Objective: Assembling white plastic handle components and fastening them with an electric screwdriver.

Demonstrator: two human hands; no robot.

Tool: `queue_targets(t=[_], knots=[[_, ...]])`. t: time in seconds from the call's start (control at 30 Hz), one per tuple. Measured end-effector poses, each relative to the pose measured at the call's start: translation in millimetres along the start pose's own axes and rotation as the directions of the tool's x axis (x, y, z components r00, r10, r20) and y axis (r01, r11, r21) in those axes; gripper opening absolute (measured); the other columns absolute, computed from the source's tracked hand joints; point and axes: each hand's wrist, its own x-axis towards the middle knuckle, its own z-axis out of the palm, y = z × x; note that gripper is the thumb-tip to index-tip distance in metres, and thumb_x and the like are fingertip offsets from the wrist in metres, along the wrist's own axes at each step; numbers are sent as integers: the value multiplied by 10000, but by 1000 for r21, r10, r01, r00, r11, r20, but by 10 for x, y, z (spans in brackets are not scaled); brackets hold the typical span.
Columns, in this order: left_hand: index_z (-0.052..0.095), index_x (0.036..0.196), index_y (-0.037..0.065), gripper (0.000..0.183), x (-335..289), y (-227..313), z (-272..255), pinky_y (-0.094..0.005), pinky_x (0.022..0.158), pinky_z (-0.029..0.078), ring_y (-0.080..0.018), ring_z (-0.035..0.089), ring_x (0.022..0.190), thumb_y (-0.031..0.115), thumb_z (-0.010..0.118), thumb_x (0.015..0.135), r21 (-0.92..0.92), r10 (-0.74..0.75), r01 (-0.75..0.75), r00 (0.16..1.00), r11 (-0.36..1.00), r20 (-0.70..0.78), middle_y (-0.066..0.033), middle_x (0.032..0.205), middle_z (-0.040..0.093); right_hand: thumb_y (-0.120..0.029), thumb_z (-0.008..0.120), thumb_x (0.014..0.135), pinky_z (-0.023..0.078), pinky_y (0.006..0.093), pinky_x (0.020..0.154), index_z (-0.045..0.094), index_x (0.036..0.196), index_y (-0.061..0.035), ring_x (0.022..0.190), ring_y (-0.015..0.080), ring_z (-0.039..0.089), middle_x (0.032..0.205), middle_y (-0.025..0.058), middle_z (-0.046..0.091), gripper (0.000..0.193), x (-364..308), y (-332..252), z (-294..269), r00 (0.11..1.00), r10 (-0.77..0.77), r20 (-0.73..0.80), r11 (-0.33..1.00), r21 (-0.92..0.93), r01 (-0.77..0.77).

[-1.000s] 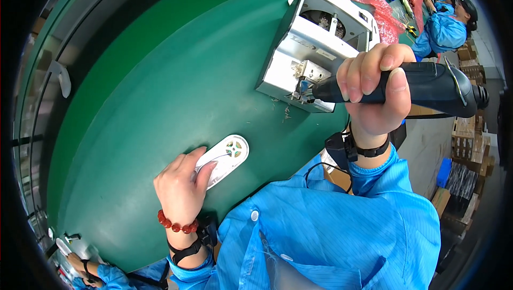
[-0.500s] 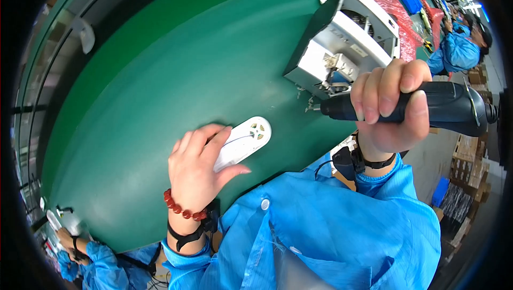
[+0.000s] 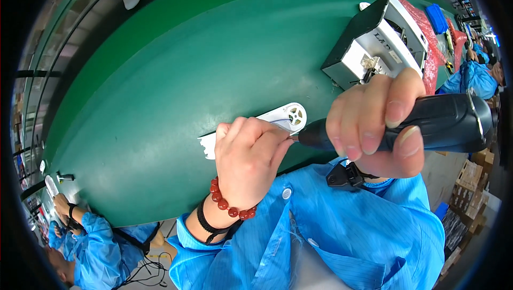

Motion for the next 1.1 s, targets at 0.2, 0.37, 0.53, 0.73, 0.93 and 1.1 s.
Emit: queue_targets(t=[0.2, 0.37, 0.53, 0.73, 0.93, 1.1], knots=[[697, 907, 101, 308, -48, -12, -71, -336, 731, 367, -191, 572, 826, 172, 808, 629, 123, 23, -32, 997, 992, 77, 17, 912, 634, -253, 638, 901, 456, 306, 496, 449, 993, -88, 519, 161, 525, 720, 46, 536, 268, -51, 110, 90, 1000, 27, 15, 998, -58, -26], [595, 1218, 41, 744, -171, -231, -79, -393, 885, 375, -260, 550, 1045, 319, 838, 572, 259, -192, 156, 974, 953, 118, -81, 1161, 607, -295, 654, 906, 443, 326, 511, 455, 997, -96, 538, 164, 518, 711, 41, 527, 295, -33, 209, 126, 997, 35, -69, 993, -114, -43], [618, 1175, 35, 725, -204, -261, -43, -378, 852, 373, -237, 560, 988, 341, 844, 558, 237, -174, 154, 983, 959, 62, -63, 1094, 618, -290, 654, 911, 454, 328, 524, 449, 998, -92, 552, 166, 522, 712, 42, 525, 298, 13, 327, 113, 995, 97, -32, 990, -101, -100], [624, 1169, 44, 719, -174, -269, -54, -368, 827, 366, -225, 560, 960, 347, 845, 556, 221, -174, 158, 983, 962, 56, -49, 1046, 615, -262, 640, 918, 461, 322, 544, 447, 998, -86, 561, 158, 518, 722, 49, 519, 273, -9, 436, 92, 996, 92, -1, 981, -174, -91], [624, 1159, 38, 708, -179, -271, -46, -363, 791, 375, -237, 568, 929, 319, 864, 555, 222, -173, 157, 984, 962, 52, -58, 1036, 638, -259, 636, 919, 459, 321, 552, 448, 995, -87, 566, 153, 513, 718, 48, 513, 265, -24, 443, 101, 994, 106, -21, 977, -181, -108], [627, 1154, 43, 716, -172, -273, -35, -362, 777, 375, -241, 567, 902, 318, 868, 538, 214, -169, 155, 984, 965, 51, -54, 1016, 635, -255, 640, 916, 458, 325, 554, 450, 995, -87, 568, 154, 514, 718, 47, 512, 266, -31, 445, 69, 994, 106, -21, 980, -167, -108]])
